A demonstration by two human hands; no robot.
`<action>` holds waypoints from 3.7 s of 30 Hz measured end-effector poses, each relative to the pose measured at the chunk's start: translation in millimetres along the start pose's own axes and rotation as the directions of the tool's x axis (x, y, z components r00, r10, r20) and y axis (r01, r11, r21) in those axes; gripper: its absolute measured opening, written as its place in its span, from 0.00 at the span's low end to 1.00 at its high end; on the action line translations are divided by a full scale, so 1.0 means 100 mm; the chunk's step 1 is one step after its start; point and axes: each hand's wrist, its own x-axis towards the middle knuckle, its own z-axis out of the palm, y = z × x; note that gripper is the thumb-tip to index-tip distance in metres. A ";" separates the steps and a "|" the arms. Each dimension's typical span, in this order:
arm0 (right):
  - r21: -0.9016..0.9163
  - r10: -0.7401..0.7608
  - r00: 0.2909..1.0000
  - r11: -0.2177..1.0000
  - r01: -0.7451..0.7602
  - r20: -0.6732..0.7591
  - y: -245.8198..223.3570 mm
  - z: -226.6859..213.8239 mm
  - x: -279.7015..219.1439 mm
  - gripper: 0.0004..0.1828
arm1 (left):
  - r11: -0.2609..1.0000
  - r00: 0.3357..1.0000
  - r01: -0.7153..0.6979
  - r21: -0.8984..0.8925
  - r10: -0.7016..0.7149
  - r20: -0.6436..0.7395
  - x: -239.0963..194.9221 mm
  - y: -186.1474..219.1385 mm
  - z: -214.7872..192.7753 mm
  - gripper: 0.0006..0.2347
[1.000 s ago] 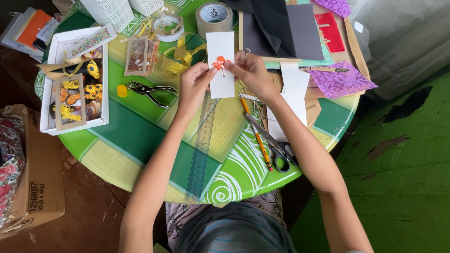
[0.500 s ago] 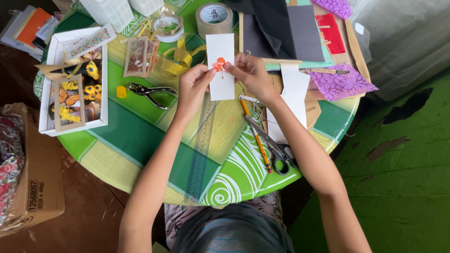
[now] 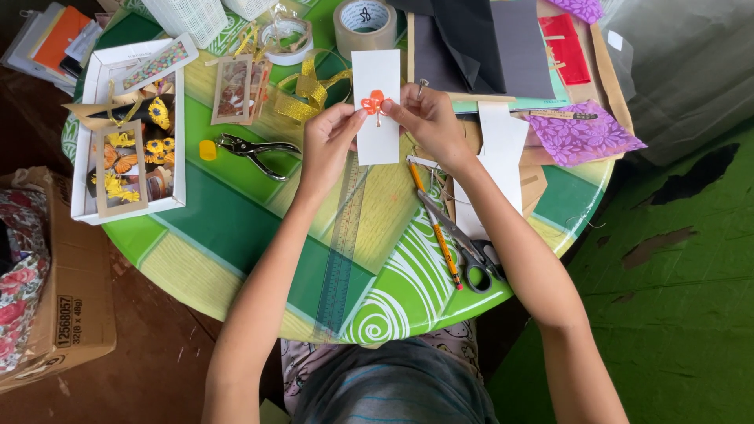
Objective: Gluing decorative elements and measuring cardboard for a craft project.
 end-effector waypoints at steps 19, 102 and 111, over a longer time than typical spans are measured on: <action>0.026 0.064 0.995 0.998 -0.062 -0.073 -0.04 -0.05 0.02 0.10 | 0.962 0.974 0.224 -0.159 -0.226 0.000 -0.07 0.27 0.09 0.09; 0.042 0.101 0.995 0.994 -0.102 0.008 -0.40 -0.06 -0.04 0.11 | 0.983 0.989 0.114 -0.144 -0.099 0.109 -0.08 0.17 0.17 0.07; 0.046 0.093 0.996 0.995 -0.093 0.019 -0.46 -0.01 -0.06 0.11 | 0.927 0.987 0.129 -0.353 -0.086 0.135 -0.09 0.20 0.17 0.08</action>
